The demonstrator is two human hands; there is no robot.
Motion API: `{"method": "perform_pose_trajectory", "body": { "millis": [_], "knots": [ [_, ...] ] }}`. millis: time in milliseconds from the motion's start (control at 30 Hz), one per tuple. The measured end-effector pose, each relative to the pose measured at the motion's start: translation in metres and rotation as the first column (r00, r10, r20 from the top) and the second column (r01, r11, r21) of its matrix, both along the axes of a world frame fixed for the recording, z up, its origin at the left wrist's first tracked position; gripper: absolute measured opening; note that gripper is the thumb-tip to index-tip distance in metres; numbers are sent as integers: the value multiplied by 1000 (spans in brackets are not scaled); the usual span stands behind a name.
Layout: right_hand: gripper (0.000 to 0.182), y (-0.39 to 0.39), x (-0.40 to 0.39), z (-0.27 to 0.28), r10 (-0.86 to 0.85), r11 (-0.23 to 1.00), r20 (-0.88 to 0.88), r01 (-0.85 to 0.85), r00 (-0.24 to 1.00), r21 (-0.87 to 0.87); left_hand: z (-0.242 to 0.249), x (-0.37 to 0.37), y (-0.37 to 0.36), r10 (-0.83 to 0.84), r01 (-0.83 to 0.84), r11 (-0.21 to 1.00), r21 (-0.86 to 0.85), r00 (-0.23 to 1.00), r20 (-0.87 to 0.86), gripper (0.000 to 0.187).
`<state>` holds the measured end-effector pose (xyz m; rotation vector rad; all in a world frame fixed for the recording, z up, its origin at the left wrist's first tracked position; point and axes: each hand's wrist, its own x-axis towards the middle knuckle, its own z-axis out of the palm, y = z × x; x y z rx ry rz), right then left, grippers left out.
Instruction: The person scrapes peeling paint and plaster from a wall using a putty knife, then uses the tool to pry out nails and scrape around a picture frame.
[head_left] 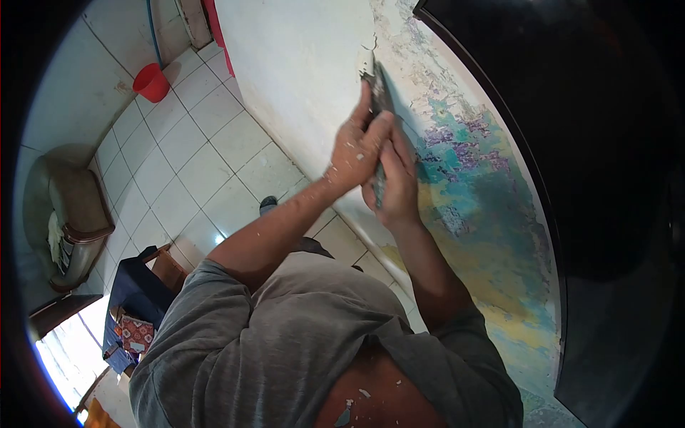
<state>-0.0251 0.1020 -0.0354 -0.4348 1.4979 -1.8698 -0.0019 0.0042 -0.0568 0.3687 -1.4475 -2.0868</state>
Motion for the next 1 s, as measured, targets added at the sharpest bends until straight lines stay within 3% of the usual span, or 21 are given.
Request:
{"method": "perform_pose_trajectory", "body": {
  "millis": [33, 67, 167, 333, 400, 533, 600, 633, 700, 733, 767, 833, 900, 933, 1000],
  "knots": [
    [44, -9, -2, -1, 34, 999, -66, -35, 997, -17, 2, 1, -9, -7, 9, 998, 66, 1000, -26, 71],
    [44, -8, 0, 1, 34, 999, -66, -35, 997, -18, 4, 7, -13, -44, 42, 999, 26, 996, 76, 71],
    [47, 12, 13, 8, 25, 1000, 69, -24, 997, -14, -6, 13, 6, -51, 55, 996, -76, 997, 55, 71],
    [51, 88, 33, 32, 10, 1000, 269, -7, 963, -15, 2, 29, 69, -237, 236, 972, 25, 970, 53, 78],
    [53, 100, 38, 46, -54, 998, 274, 43, 960, 46, 0, 26, 89, -256, 264, 955, 133, 964, -72, 79],
    [56, 103, 43, 64, -129, 983, 233, 92, 964, 161, 10, 28, 95, -260, 265, 958, 104, 963, -67, 78],
    [57, 91, 38, 64, -149, 969, 206, 102, 967, 224, 20, 29, 80, -292, 272, 945, 182, 952, 91, 77],
    [57, 81, 31, 61, -76, 978, 170, 40, 983, 206, 20, 28, 76, -296, 276, 943, 184, 951, 90, 77],
    [56, 75, 27, 61, 8, 983, 130, -32, 991, 183, 21, 27, 65, -265, 262, 875, 408, 963, -51, 75],
    [56, 77, 32, 62, -8, 986, 168, -21, 986, 168, 31, 36, 58, -332, 286, 902, 323, 939, 95, 73],
    [56, 81, 39, 62, -24, 987, 208, -10, 978, 159, 26, 40, 65, -329, 282, 903, 325, 939, 99, 73],
    [56, 91, 44, 59, -71, 985, 211, 36, 975, 167, 18, 42, 78, -333, 324, 940, 106, 940, 75, 71],
    [57, 93, 43, 64, -69, 987, 206, 37, 976, 158, 14, 40, 80, -342, 331, 936, 119, 935, 88, 71],
    [57, 94, 46, 63, -78, 986, 207, 44, 975, 163, 14, 40, 80, -364, 351, 912, 213, 931, 25, 71],
    [56, 90, 47, 59, -59, 970, 83, 37, 995, 241, 16, 39, 80, -378, 374, 880, 292, 925, -45, 70]
  ]
}}
